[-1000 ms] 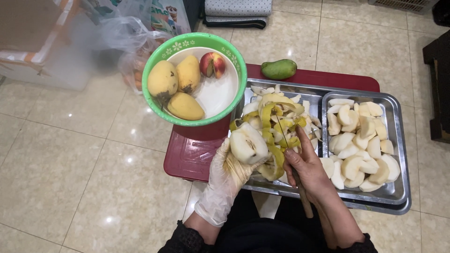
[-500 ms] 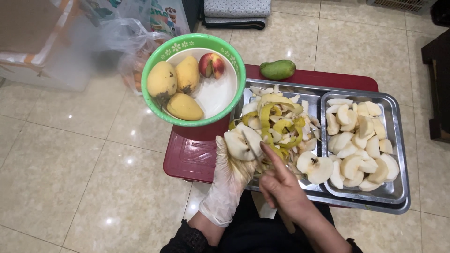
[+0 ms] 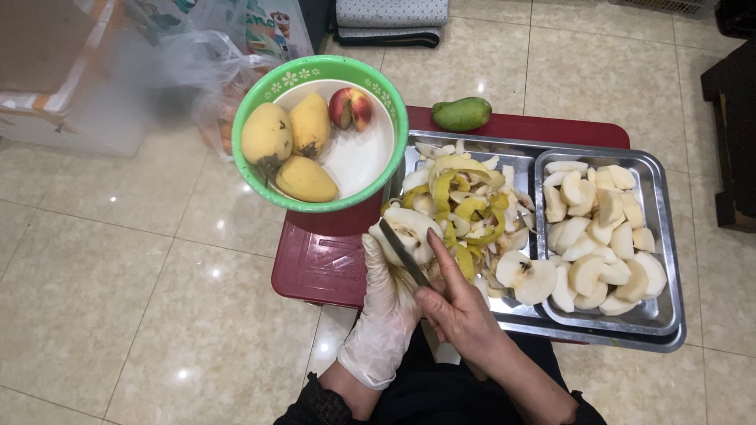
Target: Peeling a fruit with a knife and placing the skin in a tray
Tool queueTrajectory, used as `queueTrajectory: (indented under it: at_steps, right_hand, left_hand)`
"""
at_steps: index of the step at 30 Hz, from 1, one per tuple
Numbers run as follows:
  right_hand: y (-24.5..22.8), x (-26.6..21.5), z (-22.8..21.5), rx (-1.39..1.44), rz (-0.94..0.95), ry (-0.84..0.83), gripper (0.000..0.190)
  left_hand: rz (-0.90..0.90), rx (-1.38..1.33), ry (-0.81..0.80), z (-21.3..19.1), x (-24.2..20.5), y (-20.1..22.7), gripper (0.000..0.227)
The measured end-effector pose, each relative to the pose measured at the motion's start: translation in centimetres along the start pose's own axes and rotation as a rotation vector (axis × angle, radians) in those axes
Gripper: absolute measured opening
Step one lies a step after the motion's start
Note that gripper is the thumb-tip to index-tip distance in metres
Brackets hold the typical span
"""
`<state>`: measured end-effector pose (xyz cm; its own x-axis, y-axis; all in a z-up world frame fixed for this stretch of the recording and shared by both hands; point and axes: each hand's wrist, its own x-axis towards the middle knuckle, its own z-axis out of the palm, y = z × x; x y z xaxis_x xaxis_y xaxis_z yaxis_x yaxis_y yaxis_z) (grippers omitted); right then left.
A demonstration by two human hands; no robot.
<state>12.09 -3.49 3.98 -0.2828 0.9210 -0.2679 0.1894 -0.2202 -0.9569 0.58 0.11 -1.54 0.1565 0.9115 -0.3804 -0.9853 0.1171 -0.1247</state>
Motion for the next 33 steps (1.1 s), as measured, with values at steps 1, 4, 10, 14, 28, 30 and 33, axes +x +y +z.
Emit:
queueTrajectory:
  at_steps: [1,4,10,14,28,30,33]
  right_hand:
    - [0.0,0.0,-0.1,0.001,0.0,0.0,0.085]
    - [-0.2,0.2,-0.2,0.031,-0.042,0.016,0.08]
    - [0.6,0.6,-0.8,0.028,-0.009,0.009,0.065]
    - [1.5,0.9,-1.0,0.14,-0.038,-0.004,0.061]
    - [2.8,0.8,-2.9,0.199,-0.076,-0.067,0.059]
    - [3.3,0.7,-3.2,0.291,-0.012,-0.03,0.059]
    - [2.7,0.5,-4.2,0.191,0.022,-0.053,0.056]
  left_hand:
    - [0.0,0.0,0.0,0.2,-0.3,0.0,0.081]
    - [0.06,0.172,0.027,0.3,-0.8,-0.1,0.079]
    - [0.124,0.363,0.032,-0.2,-0.7,0.0,0.079]
    - [0.002,0.458,-0.018,-0.8,-1.1,0.1,0.092]
    - [0.236,0.578,-0.217,0.0,-0.2,1.0,0.085]
    - [0.16,0.52,-0.264,-0.4,0.4,1.3,0.079]
    - [0.089,0.622,-0.251,0.1,0.3,2.4,0.071]
